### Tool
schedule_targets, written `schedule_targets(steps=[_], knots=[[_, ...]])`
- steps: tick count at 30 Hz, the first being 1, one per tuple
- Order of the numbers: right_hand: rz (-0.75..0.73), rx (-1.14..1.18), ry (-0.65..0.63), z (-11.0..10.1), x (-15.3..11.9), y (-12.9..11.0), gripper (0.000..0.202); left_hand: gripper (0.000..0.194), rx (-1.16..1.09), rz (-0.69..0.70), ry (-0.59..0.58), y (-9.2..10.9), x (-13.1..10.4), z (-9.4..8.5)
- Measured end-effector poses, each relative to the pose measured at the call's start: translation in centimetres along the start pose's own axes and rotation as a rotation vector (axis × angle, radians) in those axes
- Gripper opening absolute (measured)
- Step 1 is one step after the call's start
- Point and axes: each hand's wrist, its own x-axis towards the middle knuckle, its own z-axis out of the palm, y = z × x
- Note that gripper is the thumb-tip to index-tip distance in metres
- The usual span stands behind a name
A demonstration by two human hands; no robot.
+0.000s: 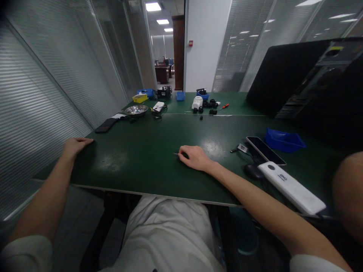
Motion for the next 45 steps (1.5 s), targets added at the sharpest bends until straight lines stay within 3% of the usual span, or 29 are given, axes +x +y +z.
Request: schedule_targets(steps=[3, 7, 12, 15, 19, 28, 45], knots=[[0.0, -0.01, 0.001, 0.0, 0.0, -0.1, 0.021, 0.035, -0.035, 0.059, -0.135, 3.3, -0.6, 1.6], [-0.003, -0.004, -0.001, -0.1, 0.0, -0.2, 0.021, 0.034, -0.17, 0.371, -0.374, 10.5, -3.1, 5.2], [0.0, 0.003, 0.014, -0.2, -0.1, -0.3, 0.018, 0.04, -0.408, 0.822, -0.785, 20.8, -10.7, 9.7], [0.004, 0.0, 0.024, -0.1, -0.1, -0.3, 0.018, 0.036, -0.486, 1.077, -0.859, 24.2, -15.0, 11.3], [0.01, -0.003, 0.027, -0.1, -0.1, -0.2, 0.018, 0.036, -0.499, 1.225, -0.73, 24.8, -17.4, 11.6], [0.024, -0.036, 0.053, -0.1, -0.1, -0.2, 0.019, 0.033, -0.447, 1.373, -0.634, 23.9, -17.3, 10.3], [0.041, -0.113, 0.038, 0.0, -0.2, -0.2, 0.018, 0.031, -0.474, 1.368, -0.662, 23.7, -18.4, 10.4]])
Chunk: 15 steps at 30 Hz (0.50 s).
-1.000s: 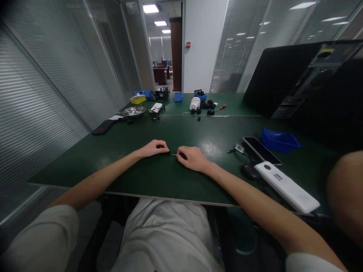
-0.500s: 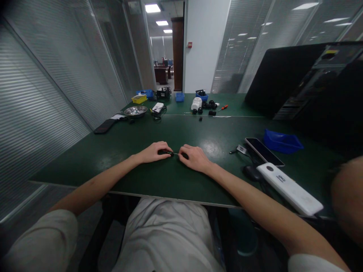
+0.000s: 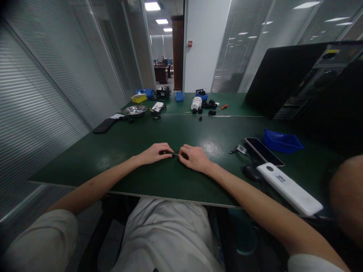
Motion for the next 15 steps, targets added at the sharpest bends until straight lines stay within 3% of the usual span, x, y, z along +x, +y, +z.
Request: schedule_targets(steps=[15], knots=[[-0.008, -0.025, 0.01, 0.07, -0.09, -0.07, 0.018, 0.031, -0.049, 0.004, 0.004, 0.31, 0.09, 0.04]])
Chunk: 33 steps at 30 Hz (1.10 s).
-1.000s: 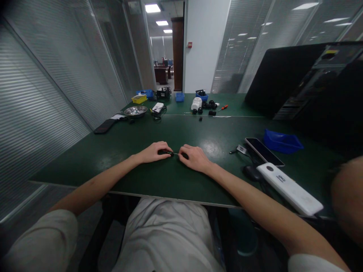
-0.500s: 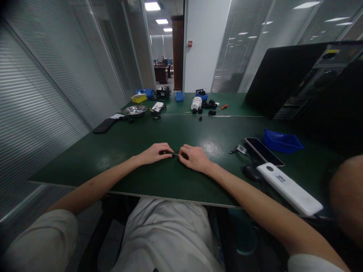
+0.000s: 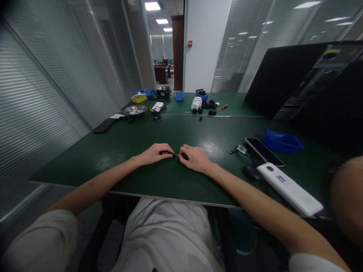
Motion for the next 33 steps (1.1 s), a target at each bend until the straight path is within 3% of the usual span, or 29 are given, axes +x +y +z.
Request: schedule_targets(steps=[10, 21, 29, 33], knots=[[-0.005, 0.061, -0.008, -0.1, 0.1, 0.1, 0.02, 0.029, 0.007, 0.044, 0.041, 0.2, 0.0, 0.1], [-0.041, -0.109, -0.066, 0.0, 0.1, -0.6, 0.025, 0.037, 0.255, 0.124, 0.007, 0.0, -0.3, 0.9], [-0.04, -0.032, -0.027, 0.5, 0.1, 0.0, 0.024, 0.035, 0.092, 0.125, 0.069, 0.1, -0.1, 1.1], [-0.037, -0.018, -0.032, 0.4, 0.2, 0.0, 0.023, 0.035, 0.152, 0.134, 0.059, 0.1, -0.1, 1.1]])
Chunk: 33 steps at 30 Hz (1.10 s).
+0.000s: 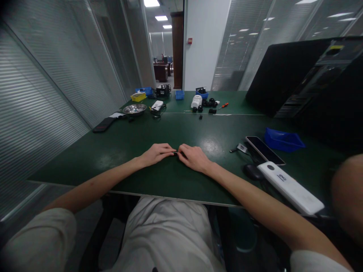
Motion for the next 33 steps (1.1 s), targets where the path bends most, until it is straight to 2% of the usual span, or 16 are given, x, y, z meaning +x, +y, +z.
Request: schedule_targets(steps=[5, 8, 19, 27, 33], knots=[[-0.003, -0.063, -0.016, -0.3, 0.0, -0.4, 0.024, 0.035, 0.192, 0.041, -0.053, -0.1, 0.0, 0.0], [0.006, -0.081, -0.025, -0.4, 0.0, -0.5, 0.025, 0.035, 0.224, 0.052, -0.055, -0.2, -0.1, -0.1], [0.016, -0.103, -0.044, -0.6, -0.1, -0.6, 0.023, 0.035, 0.125, 0.027, -0.01, -1.5, -0.4, 0.2], [0.003, 0.051, 0.042, -0.1, -0.2, 0.2, 0.023, 0.033, -0.065, -0.038, 0.058, -1.0, -0.1, -0.1], [-0.004, -0.006, -0.001, -0.4, -0.1, -0.1, 0.023, 0.033, 0.01, 0.007, 0.016, -1.2, -0.2, -0.2]])
